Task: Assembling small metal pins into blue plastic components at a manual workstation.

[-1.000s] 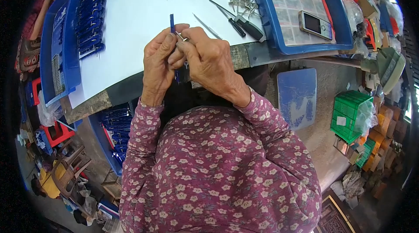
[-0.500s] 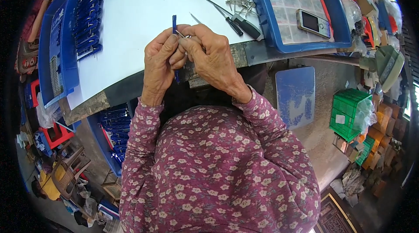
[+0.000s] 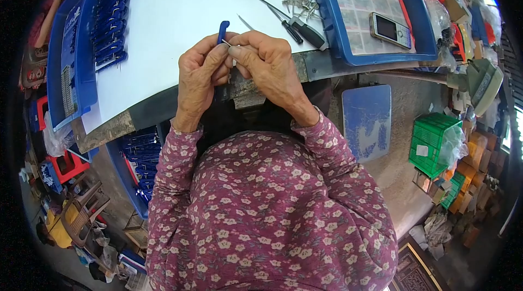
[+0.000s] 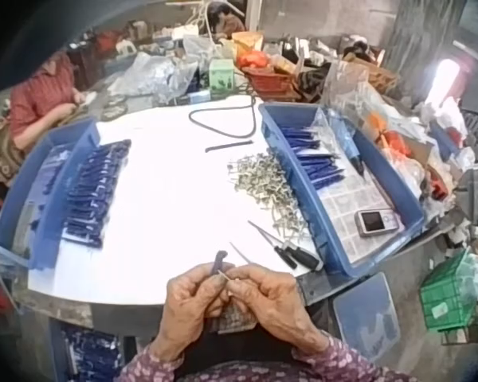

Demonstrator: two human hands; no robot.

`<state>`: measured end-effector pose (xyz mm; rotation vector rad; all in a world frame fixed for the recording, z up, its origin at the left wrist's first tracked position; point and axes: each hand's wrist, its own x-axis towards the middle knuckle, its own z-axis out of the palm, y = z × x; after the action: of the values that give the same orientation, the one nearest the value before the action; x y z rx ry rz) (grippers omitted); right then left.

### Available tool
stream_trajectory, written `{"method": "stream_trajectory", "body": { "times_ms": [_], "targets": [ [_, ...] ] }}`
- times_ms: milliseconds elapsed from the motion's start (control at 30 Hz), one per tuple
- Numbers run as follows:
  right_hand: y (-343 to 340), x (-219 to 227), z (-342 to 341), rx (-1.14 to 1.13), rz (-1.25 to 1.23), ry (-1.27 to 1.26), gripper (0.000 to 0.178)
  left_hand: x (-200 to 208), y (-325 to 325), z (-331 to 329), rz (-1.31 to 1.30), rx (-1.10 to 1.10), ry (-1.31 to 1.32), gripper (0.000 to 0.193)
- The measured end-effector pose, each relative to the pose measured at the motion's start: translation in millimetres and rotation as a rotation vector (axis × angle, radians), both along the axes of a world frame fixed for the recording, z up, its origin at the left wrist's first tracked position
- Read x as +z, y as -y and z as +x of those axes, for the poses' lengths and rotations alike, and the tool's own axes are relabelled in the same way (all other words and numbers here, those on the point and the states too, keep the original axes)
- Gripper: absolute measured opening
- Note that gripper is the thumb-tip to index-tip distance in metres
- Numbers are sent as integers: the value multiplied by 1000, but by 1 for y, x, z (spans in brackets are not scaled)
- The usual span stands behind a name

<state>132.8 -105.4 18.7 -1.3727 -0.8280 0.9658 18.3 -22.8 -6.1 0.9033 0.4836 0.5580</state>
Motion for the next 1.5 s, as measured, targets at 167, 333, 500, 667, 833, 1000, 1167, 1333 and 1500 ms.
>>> {"method": "stream_trajectory", "body": {
  "times_ms": [167, 333, 500, 667, 833, 1000, 1167, 1333, 1500],
  "targets": [
    [5, -3, 6, 48, -59, -85, 24, 5, 2, -1, 170, 11, -188, 23],
    [6, -7, 4, 47, -43, -136, 25, 5, 3, -3, 252, 17, -241, 23],
    [8, -12, 7, 83, -43, -234, 25, 3, 6, -5, 371, 34, -300, 22],
    [11, -16, 12, 163, -44, -294, 23, 3, 6, -8, 469, -4, -362, 20],
    [13, -15, 7, 145, -81, -151, 20, 0, 9, -9, 614, 36, -384, 17],
    [14, -16, 1, 122, -75, 209, 14, 5, 10, -12, 676, 47, -410, 16],
    [11, -21, -1, 120, 255, 1101, 16, 5, 11, -13, 688, 56, -428, 16],
    [7, -24, -4, 110, 262, 1292, 14, 1, 8, -15, 574, 51, -396, 16],
    [8, -18, -1, 160, 153, 1266, 23, 7, 3, -18, 406, -17, -383, 16]
  ]
}}
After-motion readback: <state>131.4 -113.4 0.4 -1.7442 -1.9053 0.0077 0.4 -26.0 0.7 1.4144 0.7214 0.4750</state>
